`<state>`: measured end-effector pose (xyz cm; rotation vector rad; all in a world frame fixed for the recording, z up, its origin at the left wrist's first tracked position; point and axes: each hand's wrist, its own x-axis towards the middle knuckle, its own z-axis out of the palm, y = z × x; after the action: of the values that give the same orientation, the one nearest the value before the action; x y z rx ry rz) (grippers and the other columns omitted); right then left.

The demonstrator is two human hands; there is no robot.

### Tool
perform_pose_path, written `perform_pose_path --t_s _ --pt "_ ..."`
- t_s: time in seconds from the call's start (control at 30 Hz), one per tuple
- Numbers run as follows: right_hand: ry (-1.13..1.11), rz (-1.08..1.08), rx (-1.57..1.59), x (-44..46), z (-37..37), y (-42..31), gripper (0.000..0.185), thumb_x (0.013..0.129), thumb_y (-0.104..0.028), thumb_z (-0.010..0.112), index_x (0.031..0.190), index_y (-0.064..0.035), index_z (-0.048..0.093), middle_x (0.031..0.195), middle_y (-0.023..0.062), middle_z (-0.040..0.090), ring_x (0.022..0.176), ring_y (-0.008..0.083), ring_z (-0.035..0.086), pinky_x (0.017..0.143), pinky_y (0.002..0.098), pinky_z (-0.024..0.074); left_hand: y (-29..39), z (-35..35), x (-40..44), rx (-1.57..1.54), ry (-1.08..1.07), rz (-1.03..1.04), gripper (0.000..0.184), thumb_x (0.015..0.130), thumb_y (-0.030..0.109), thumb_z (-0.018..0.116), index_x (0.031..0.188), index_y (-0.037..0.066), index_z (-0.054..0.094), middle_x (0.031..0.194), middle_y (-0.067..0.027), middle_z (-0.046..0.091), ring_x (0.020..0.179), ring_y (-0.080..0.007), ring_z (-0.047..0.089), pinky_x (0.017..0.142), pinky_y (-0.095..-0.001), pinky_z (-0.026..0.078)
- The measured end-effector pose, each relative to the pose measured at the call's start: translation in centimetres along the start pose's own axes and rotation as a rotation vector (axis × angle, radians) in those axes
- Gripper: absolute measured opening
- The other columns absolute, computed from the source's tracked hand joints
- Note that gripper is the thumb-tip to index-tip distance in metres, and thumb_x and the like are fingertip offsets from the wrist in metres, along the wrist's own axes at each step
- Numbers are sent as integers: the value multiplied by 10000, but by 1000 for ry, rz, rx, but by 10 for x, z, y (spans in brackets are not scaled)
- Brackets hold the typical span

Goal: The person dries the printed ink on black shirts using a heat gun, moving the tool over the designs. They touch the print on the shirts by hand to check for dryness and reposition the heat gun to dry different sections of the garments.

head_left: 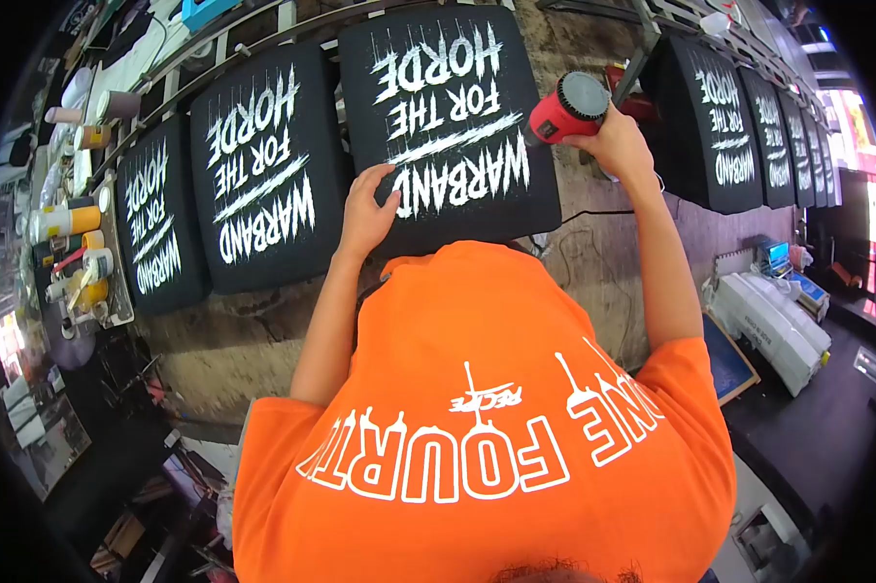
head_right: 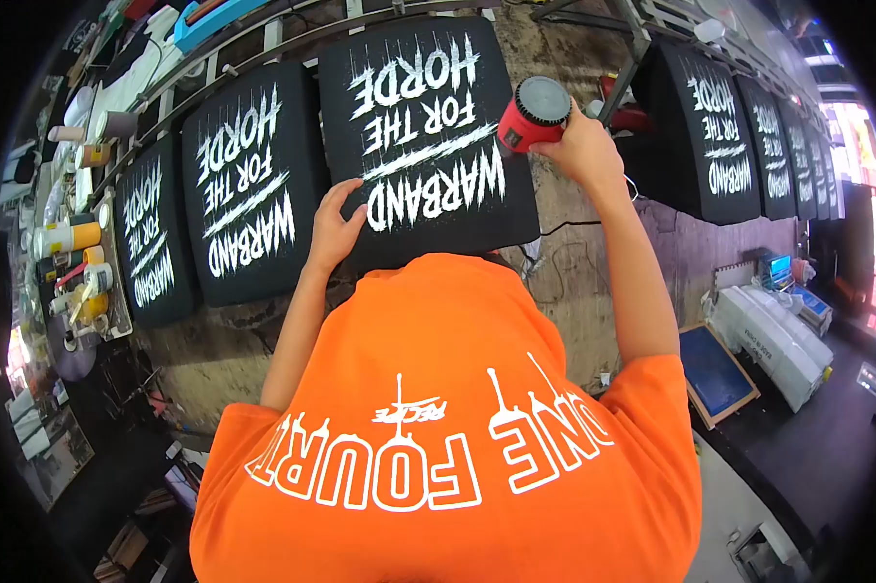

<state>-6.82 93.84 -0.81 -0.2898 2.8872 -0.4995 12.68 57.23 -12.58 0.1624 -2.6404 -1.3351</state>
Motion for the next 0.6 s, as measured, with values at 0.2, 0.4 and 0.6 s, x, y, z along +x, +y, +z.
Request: perform_pose_path --t_s 0.2,0.4,0.6 --pt "42 -90 54 7 6 9 871 702 -401 929 1410 -65 548 1102 224 752 1084 428 698 924 495 568 0 4 2 4 -1 11 420 872 93 715 1285 48 654 1325 -156 657 1255 -366 598 1088 -430 464" --pt "27 -50 85 5 4 -5 724 722 -352 935 1304 -47 632 1125 209 751 1095 416 695 927 461 560 -2 3 -1 -5 3 6 426 871 91 719 1290 45 654 1323 -157 660 1254 -366 601 1088 -429 463" --pt "22 -37 61 2 -2 -21 739 721 -386 925 1320 -68 629 1104 216 752 1074 420 702 909 485 566 -5 0 -6 -8 9 -40 427 874 93 723 1295 52 660 1337 -154 659 1264 -360 599 1097 -425 460"
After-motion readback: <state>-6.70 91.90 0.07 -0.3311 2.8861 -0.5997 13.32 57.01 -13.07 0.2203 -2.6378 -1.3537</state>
